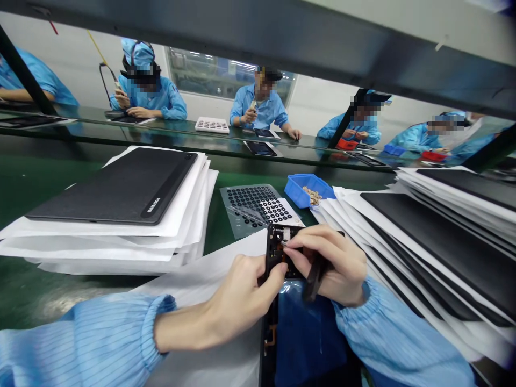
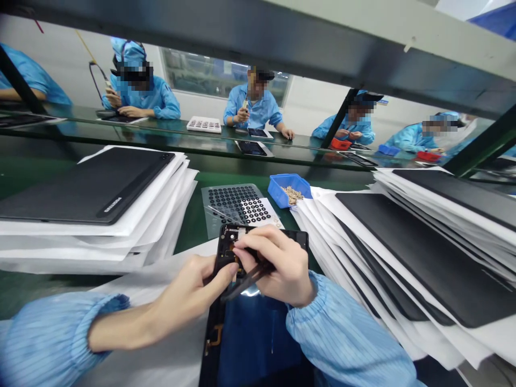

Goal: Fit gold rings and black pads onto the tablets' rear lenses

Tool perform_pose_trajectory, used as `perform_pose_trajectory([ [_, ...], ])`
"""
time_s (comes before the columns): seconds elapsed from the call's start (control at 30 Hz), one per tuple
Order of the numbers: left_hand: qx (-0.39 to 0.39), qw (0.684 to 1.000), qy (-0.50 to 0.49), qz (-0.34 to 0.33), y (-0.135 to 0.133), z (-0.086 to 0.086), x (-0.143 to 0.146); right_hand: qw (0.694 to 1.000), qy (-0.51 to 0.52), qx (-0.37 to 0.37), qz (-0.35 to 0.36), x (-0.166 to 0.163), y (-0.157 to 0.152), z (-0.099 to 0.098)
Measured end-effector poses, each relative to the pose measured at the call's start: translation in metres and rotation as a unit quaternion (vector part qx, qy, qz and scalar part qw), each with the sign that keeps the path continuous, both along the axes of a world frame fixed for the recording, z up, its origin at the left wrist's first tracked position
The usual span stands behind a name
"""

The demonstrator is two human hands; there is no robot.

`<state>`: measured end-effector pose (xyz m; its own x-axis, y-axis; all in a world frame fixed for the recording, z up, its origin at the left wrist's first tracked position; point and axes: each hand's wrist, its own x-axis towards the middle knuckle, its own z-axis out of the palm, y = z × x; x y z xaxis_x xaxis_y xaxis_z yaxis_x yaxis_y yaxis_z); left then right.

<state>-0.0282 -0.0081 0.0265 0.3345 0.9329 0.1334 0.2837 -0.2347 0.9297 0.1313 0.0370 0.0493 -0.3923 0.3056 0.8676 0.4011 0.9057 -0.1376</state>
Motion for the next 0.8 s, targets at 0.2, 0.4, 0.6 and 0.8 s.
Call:
perform_pose_trajectory([
  [0.2, 0.031, 0.999, 0.009, -0.027, -0.002, 0.004, -0.003, 0.993, -0.068, 0.092, -0.016, 0.01, -0.009, 0.0],
  [0.4, 0.071, 0.997, 0.019, -0.035, -0.003, 0.005, -0.005, 0.989, -0.1, 0.106, -0.019, 0.017, -0.014, -0.001],
  [0.6, 0.088, 0.994, 0.042, -0.051, -0.001, 0.005, -0.008, 0.988, -0.123, 0.096, -0.006, 0.021, -0.018, 0.001],
  [0.8, 0.133, 0.988, 0.059, -0.059, 0.0, 0.005, -0.009, 0.989, -0.12, 0.088, 0.004, 0.022, -0.019, 0.0],
])
